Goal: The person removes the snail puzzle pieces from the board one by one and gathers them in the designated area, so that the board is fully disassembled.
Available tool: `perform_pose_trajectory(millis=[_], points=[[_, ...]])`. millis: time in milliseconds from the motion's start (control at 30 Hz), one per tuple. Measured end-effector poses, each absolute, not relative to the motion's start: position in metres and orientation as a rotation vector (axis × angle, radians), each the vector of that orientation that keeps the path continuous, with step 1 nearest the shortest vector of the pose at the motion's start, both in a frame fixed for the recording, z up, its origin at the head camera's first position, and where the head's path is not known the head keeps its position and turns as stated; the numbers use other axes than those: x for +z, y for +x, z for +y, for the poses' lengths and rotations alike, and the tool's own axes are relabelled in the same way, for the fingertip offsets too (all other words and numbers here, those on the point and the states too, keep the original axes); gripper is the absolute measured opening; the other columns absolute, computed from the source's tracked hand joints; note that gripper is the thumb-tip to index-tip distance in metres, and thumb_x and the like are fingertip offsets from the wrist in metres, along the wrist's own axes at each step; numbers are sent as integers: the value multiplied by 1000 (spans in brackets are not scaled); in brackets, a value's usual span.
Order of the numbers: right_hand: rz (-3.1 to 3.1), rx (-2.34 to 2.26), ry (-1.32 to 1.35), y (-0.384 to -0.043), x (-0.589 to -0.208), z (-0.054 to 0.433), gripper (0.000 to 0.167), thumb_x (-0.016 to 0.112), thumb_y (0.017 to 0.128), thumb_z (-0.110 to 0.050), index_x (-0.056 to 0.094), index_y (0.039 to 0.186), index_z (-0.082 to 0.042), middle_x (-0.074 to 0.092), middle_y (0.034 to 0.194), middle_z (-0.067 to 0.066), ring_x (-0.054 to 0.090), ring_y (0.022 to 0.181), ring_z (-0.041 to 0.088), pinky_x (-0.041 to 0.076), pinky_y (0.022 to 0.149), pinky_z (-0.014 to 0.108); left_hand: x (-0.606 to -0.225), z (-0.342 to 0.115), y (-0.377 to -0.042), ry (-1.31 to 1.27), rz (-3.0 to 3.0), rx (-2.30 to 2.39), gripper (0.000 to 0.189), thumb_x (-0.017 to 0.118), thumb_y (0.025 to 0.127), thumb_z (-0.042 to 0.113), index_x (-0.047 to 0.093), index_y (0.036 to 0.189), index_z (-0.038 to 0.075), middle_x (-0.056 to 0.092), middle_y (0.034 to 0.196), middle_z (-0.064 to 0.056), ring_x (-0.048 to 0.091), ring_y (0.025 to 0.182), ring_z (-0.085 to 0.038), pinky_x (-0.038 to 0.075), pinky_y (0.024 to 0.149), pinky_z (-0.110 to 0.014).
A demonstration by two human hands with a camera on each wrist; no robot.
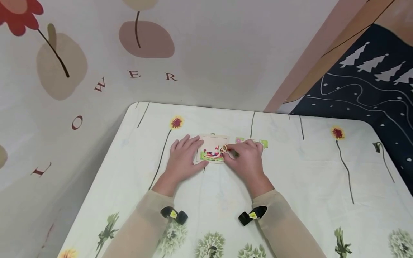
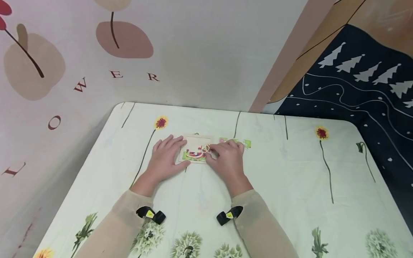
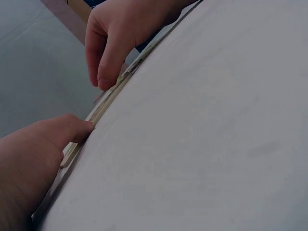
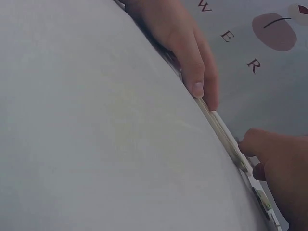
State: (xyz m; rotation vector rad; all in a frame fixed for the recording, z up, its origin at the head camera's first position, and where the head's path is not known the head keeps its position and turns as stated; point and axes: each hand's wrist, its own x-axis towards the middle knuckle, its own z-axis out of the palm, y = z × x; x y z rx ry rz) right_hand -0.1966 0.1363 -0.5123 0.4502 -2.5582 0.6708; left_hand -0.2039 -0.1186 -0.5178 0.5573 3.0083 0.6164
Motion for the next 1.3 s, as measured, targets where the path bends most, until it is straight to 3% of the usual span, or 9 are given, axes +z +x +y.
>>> perform_pose_trajectory(millis=[267, 533, 733, 967, 1300], points=[[-2487, 764, 632, -193, -515, 156, 23, 88, 82, -28, 87, 102, -17, 81, 90, -4, 62, 87, 21, 37, 91, 53, -520, -118, -202, 561, 2998, 627, 80, 68, 94, 61, 50, 161, 20, 38, 171, 0, 23, 160, -34, 10, 126, -63], [-2470, 802, 691, -190, -520, 207, 28, 91, 77, -21, 86, 103, -13, 80, 88, -2, 64, 83, 22, 42, 93, 50, -520, -118, -202, 564, 2998, 639, 80, 70, 93, 59, 50, 160, 20, 39, 170, 0, 23, 160, -34, 11, 126, -63], [-2467, 869, 670, -191, -521, 237, 29, 93, 72, -12, 86, 101, -12, 78, 84, -1, 63, 76, 19, 47, 84, 41, -520, -119, -202, 569, 3003, 643, 79, 70, 94, 59, 50, 160, 20, 40, 170, 0, 24, 160, -34, 11, 125, -63], [-2469, 825, 700, -195, -519, 241, 27, 92, 75, -9, 86, 101, -11, 80, 88, 0, 65, 79, 18, 53, 72, 38, -521, -119, -202, 563, 3003, 649, 79, 69, 94, 59, 50, 160, 20, 40, 170, 0, 23, 160, -34, 11, 125, -63], [-2477, 789, 705, -198, -521, 240, 24, 89, 77, -3, 86, 101, -9, 82, 96, 2, 67, 83, 19, 59, 74, 39, -518, -120, -203, 562, 3007, 649, 79, 69, 94, 59, 50, 160, 20, 39, 170, 0, 23, 160, -33, 11, 126, -63]])
